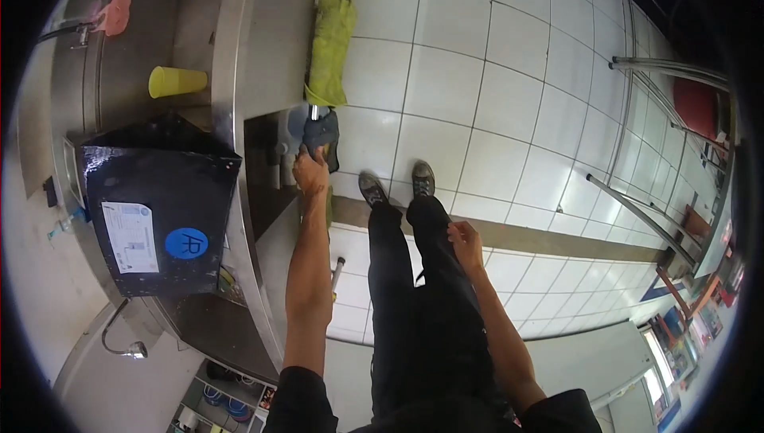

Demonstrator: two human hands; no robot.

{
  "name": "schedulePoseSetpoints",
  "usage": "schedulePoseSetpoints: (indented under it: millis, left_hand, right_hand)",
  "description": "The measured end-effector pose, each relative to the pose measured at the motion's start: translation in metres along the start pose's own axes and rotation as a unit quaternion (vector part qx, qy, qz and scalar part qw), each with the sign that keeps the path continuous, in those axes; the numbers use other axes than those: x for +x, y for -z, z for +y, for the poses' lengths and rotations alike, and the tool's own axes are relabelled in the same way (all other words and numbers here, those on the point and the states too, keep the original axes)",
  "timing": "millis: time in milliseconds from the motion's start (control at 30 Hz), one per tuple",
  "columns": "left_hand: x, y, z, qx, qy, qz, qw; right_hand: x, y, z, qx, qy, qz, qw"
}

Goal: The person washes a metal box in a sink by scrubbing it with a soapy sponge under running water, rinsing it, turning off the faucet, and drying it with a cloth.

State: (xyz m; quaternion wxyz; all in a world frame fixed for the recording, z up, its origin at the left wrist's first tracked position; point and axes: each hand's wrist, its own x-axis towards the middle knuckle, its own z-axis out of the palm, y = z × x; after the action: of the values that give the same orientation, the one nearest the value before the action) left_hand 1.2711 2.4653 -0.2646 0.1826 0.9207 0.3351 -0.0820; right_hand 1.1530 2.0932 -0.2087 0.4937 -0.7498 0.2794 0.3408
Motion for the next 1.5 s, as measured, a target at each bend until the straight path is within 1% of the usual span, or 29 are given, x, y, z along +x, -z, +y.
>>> schedulePoseSetpoints:
  millis: [67, 167, 200, 233, 267, 300, 333, 400, 467, 500, 533, 567, 600, 667, 733, 767, 833, 867, 900, 933, 1000, 1033, 1067, 1100, 1133, 1200, 1333, 1400, 1500]
  left_hand:
    - [-0.022, 0.017, 0.003, 0.002, -0.059, 0.046, 0.997]
    - [-0.114, 0.067, 0.031, -0.051, -0.111, 0.102, 0.987]
    - [-0.15, 0.1, 0.051, -0.1, -0.046, -0.004, 0.994]
    - [-0.186, 0.134, 0.081, -0.208, -0.063, -0.009, 0.976]
    - [-0.218, 0.154, 0.095, -0.239, -0.074, -0.081, 0.965]
    - [-0.237, 0.199, 0.122, -0.291, -0.058, -0.214, 0.931]
    - [-0.255, 0.219, 0.14, -0.285, -0.181, -0.064, 0.939]
    - [-0.269, 0.248, 0.141, -0.301, -0.174, -0.063, 0.935]
    - [-0.271, 0.273, 0.143, -0.561, 0.038, -0.007, 0.827]
    - [-0.269, 0.297, 0.151, -0.603, 0.118, 0.027, 0.789]
    - [-0.266, 0.299, 0.141, -0.632, 0.165, 0.012, 0.757]
    - [-0.263, 0.301, 0.131, -0.659, 0.212, 0.0, 0.722]
    - [-0.257, 0.28, 0.115, -0.673, 0.226, -0.011, 0.704]
    - [-0.248, 0.281, 0.1, -0.702, 0.267, 0.074, 0.655]
    - [-0.243, 0.298, 0.084, -0.749, 0.328, 0.155, 0.555]
    - [-0.24, 0.312, 0.073, -0.694, 0.339, 0.193, 0.605]
    - [-0.227, 0.343, 0.055, -0.578, 0.342, 0.302, 0.676]
    - [-0.216, 0.358, 0.049, -0.516, 0.335, 0.373, 0.694]
    - [-0.208, 0.398, 0.054, -0.524, 0.277, 0.417, 0.689]
    - [-0.2, 0.439, 0.06, -0.528, 0.218, 0.458, 0.681]
    - [-0.17, 0.473, 0.072, -0.516, 0.175, 0.535, 0.646]
    - [-0.149, 0.454, 0.061, -0.493, 0.147, 0.521, 0.681]
    - [-0.128, 0.428, 0.05, -0.468, 0.122, 0.507, 0.713]
    - [-0.12, 0.424, 0.046, -0.363, 0.138, 0.481, 0.786]
    - [-0.113, 0.418, 0.045, -0.289, 0.149, 0.489, 0.809]
    - [-0.102, 0.406, 0.04, -0.202, 0.199, 0.507, 0.814]
    - [-0.077, 0.399, 0.044, -0.233, 0.279, 0.562, 0.743]
    - [-0.056, 0.39, 0.077, -0.298, 0.283, 0.578, 0.705]
    - [-0.04, 0.369, 0.156, -0.267, 0.248, 0.563, 0.742]
  right_hand:
    - [0.0, -0.013, -0.003, 0.049, 0.04, 0.009, 0.998]
    - [-0.022, -0.025, -0.079, 0.082, 0.059, -0.087, 0.991]
    - [-0.039, -0.028, -0.121, 0.12, 0.074, -0.136, 0.981]
    - [-0.065, -0.025, -0.172, 0.213, 0.019, -0.187, 0.959]
    - [-0.075, -0.036, -0.188, 0.329, -0.026, -0.204, 0.922]
    - [-0.083, -0.04, -0.204, 0.332, -0.026, -0.247, 0.91]
    - [-0.09, -0.042, -0.222, 0.332, -0.029, -0.286, 0.898]
    - [-0.124, -0.033, -0.276, 0.278, -0.051, -0.333, 0.9]
    - [-0.154, -0.032, -0.283, 0.224, 0.043, -0.24, 0.944]
    - [-0.167, -0.037, -0.288, 0.194, 0.068, -0.252, 0.946]
    - [-0.179, -0.045, -0.288, 0.163, 0.092, -0.264, 0.946]
    - [-0.178, -0.059, -0.272, 0.02, 0.182, -0.287, 0.94]
    - [-0.224, -0.056, -0.313, 0.008, 0.217, -0.353, 0.91]
    - [-0.23, -0.063, -0.336, -0.048, 0.275, -0.416, 0.866]
    - [-0.24, -0.053, -0.409, -0.106, 0.195, -0.484, 0.846]
    - [-0.218, -0.058, -0.417, -0.035, 0.215, -0.502, 0.837]
    - [-0.188, -0.074, -0.448, -0.083, 0.34, -0.357, 0.866]
    - [-0.17, -0.084, -0.464, -0.151, 0.445, -0.252, 0.846]
    - [-0.157, -0.093, -0.477, -0.188, 0.467, -0.174, 0.846]
    - [-0.147, -0.102, -0.489, -0.203, 0.472, -0.175, 0.84]
    - [-0.135, -0.124, -0.518, -0.209, 0.575, -0.102, 0.784]
    - [-0.142, -0.135, -0.538, -0.219, 0.581, -0.104, 0.777]
    - [-0.156, -0.147, -0.557, -0.239, 0.652, -0.101, 0.712]
    - [-0.165, -0.156, -0.569, -0.256, 0.715, -0.101, 0.643]
    - [-0.161, -0.165, -0.577, -0.264, 0.716, -0.11, 0.637]
    - [-0.148, -0.185, -0.589, -0.319, 0.725, -0.189, 0.58]
    - [-0.126, -0.196, -0.592, -0.35, 0.707, -0.268, 0.553]
    - [-0.128, -0.186, -0.592, -0.331, 0.734, -0.252, 0.537]
    - [-0.114, -0.171, -0.591, -0.332, 0.736, -0.28, 0.519]
